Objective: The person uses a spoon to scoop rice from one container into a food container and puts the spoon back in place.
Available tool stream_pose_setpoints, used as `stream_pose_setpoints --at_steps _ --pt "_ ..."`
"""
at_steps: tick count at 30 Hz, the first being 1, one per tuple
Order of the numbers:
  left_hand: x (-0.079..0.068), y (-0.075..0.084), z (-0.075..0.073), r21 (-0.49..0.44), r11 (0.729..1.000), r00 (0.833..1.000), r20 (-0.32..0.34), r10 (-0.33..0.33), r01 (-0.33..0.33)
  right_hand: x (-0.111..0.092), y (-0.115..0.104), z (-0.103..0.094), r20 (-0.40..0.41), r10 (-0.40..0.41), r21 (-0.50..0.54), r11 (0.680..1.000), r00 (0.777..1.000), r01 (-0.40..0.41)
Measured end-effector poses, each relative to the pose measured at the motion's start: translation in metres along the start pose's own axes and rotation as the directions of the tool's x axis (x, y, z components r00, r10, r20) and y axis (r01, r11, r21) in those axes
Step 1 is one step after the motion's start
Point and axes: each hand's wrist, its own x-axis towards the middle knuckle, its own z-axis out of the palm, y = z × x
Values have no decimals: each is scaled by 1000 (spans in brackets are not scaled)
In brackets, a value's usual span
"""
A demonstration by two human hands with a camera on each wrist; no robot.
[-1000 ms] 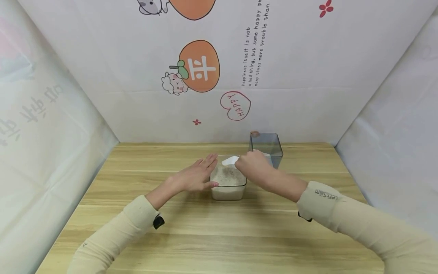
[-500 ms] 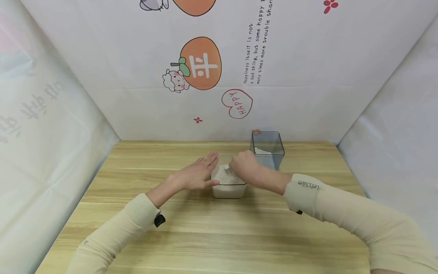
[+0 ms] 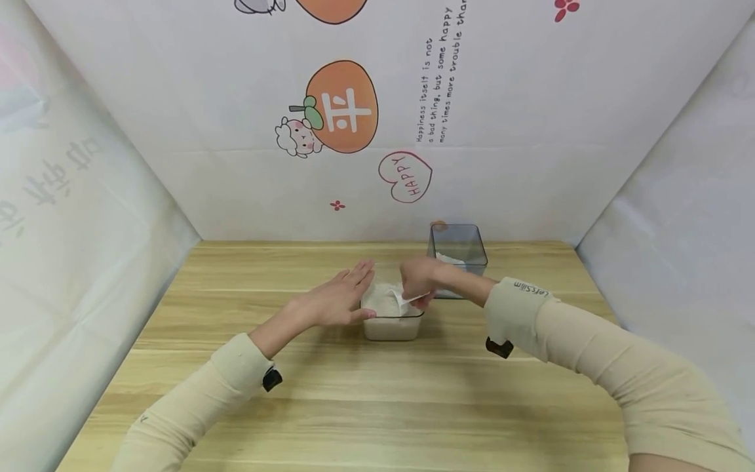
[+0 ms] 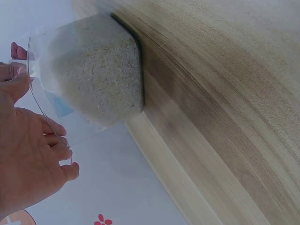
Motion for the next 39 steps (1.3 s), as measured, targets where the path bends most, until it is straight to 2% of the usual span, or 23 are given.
stream_pose_setpoints --at_steps 3,7,10,14,23,39 --pt "1 0 1 13 1000 1000 7 -6 6 6 4 2 53 17 166 986 998 -25" --pt "2 0 2 32 999 1000 5 -10 10 12 10 5 82 64 308 947 995 -87" --pt "3 1 2 28 1000 1000 6 -8 8 12 17 8 106 91 415 901 990 -127" --pt "3 1 2 25 1000 1000 13 -3 3 9 30 13 147 78 534 833 986 -146" --pt "1 1 0 22 1000 1000 13 -8 8 1 48 20 130 -14 657 750 991 -76" --pt "-3 0 -1 26 1000 1000 -1 7 -7 -17 67 49 0 -52 843 538 999 28"
